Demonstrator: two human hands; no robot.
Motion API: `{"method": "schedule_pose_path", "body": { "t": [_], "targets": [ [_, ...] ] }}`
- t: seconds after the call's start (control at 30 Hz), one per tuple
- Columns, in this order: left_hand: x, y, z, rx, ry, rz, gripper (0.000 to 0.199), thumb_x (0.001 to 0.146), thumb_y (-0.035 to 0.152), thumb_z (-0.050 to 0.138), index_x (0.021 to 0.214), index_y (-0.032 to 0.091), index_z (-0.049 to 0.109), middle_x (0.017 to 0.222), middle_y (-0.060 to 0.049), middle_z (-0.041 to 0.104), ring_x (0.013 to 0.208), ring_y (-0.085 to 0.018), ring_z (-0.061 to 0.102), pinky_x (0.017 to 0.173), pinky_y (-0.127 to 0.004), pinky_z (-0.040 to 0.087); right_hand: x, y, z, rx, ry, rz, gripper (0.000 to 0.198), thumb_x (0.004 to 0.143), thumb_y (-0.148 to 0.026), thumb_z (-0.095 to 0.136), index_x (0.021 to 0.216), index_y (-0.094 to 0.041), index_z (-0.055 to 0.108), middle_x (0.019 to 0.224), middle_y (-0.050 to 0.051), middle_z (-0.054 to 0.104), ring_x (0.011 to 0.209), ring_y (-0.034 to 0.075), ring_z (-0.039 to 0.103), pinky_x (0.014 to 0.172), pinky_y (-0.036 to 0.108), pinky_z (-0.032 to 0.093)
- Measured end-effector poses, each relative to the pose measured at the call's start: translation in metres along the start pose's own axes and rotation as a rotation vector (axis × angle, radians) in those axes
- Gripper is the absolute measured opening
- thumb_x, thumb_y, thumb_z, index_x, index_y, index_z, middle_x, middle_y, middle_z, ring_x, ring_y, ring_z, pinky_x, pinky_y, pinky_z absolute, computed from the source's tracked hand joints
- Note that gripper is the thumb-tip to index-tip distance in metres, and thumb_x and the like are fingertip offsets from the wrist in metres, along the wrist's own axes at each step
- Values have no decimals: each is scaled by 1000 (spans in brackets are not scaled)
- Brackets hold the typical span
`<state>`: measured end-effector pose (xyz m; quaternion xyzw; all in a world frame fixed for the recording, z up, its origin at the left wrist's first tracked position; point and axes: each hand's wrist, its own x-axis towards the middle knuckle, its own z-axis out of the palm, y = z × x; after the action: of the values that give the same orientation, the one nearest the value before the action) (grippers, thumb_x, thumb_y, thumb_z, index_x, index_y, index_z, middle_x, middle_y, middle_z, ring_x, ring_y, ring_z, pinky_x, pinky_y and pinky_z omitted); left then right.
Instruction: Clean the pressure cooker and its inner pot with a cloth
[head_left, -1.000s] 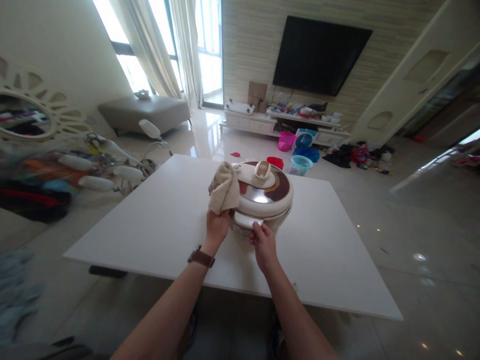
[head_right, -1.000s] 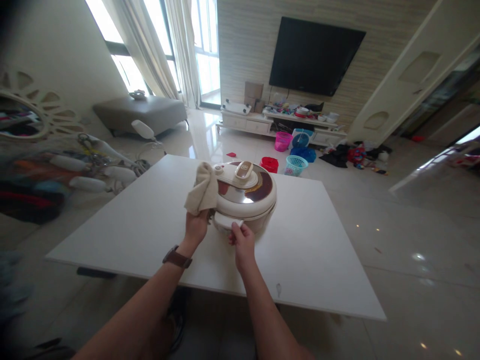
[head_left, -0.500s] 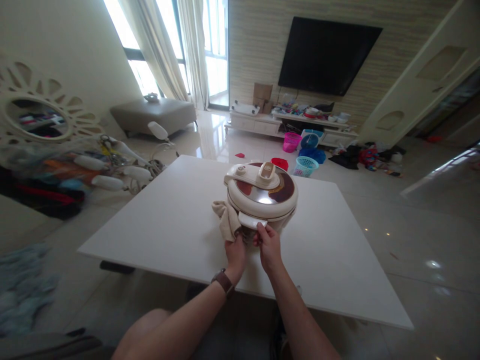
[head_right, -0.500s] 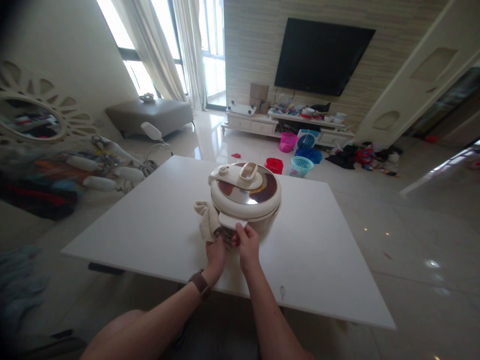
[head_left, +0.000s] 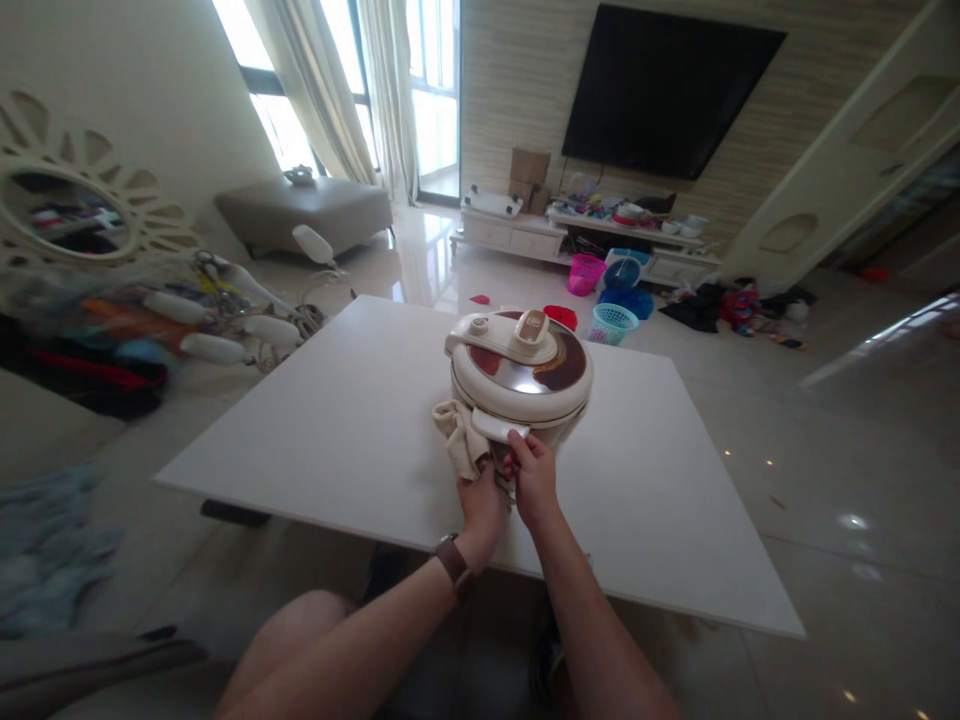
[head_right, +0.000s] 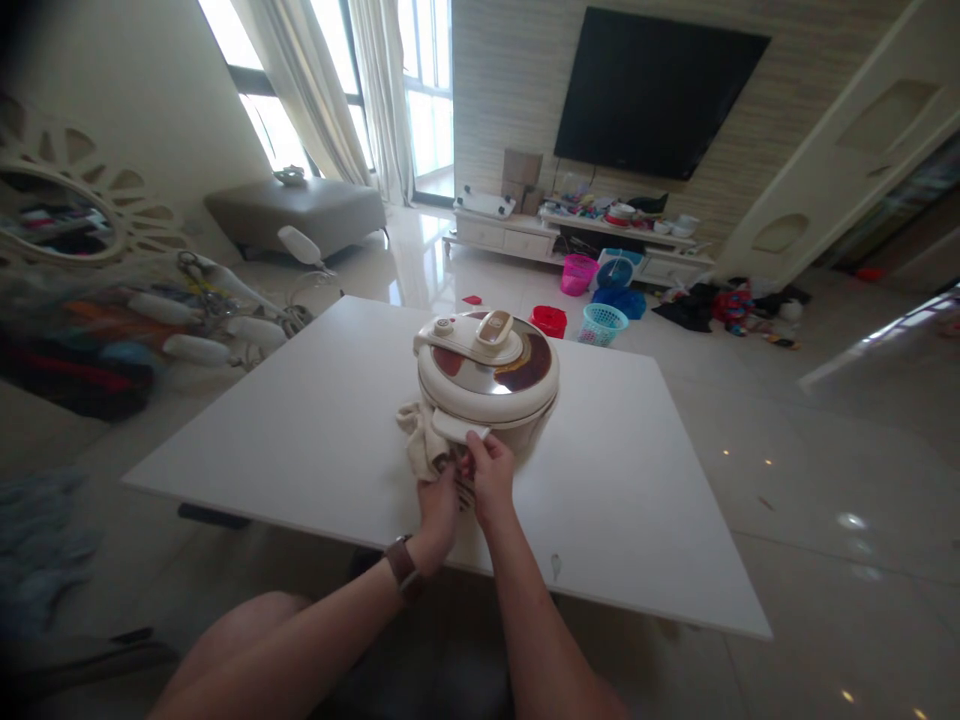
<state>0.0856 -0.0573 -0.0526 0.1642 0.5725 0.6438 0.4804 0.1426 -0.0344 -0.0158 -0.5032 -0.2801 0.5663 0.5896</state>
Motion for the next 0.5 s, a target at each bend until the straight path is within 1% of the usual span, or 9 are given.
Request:
{"method": "schedule_pose_path", "body": {
  "t": [0.03,0.1,0.2,0.27,0.33,0.4,0.43,0.5],
  "targets": [
    [7,2,0,-7,30,5,26,81,27,71,103,14,75,97,-12,79,81,-23,75,74,-35,59,0,0,0,-1,3,0,53,58,-64,89,66,-20,61,49,-5,55,42,8,44,42,22,32],
    [27,7,-1,-22,76,43,28,81,30,72,103,13,75,99,-13,79,85,-24,75,77,-36,60,0,0,0,-10,1,-3,53,58,-64,88,66,-20,61,49,-5,55,43,9,45,42,22,33],
    [67,21,-1,-64,103,120,30,83,32,72,107,13,75,112,-14,78,104,-26,75,93,-40,59,0,2,-2,-23,-19,-19,52,60,-65,88,66,-20,61,49,-4,55,43,9,46,42,22,33],
    [93,34,-1,-77,88,84,30,83,31,73,107,13,75,114,-15,78,108,-27,74,100,-43,57,0,2,-3,-28,-34,-29,53,61,-65,88,66,-20,61,49,-4,54,44,9,46,42,22,34],
    [111,48,-2,-133,49,7,29,83,28,74,107,12,75,114,-15,78,108,-27,74,101,-43,57,0,3,-4,-29,-41,-32,53,62,-66,88,66,-20,60,50,-4,55,44,9,46,42,22,34],
    [119,60,-2,-209,-1,-4,30,83,28,75,109,12,75,114,-15,78,107,-26,74,101,-43,58,1,4,-5,-27,-41,-31,55,61,-67,88,66,-20,60,50,-5,55,44,9,46,42,22,34],
    [119,66,-3,-230,-18,34,32,83,29,76,109,13,75,115,-14,78,107,-26,74,100,-43,58,1,4,-5,-24,-40,-31,55,61,-68,88,66,-20,60,50,-5,55,43,9,45,42,22,34],
    [112,74,-3,-214,-41,178,33,81,31,79,108,13,76,115,-13,79,109,-26,74,102,-42,57,2,6,-5,-20,-44,-33,55,62,-68,88,66,-20,60,50,-4,55,43,9,45,42,22,34]
  ]
}}
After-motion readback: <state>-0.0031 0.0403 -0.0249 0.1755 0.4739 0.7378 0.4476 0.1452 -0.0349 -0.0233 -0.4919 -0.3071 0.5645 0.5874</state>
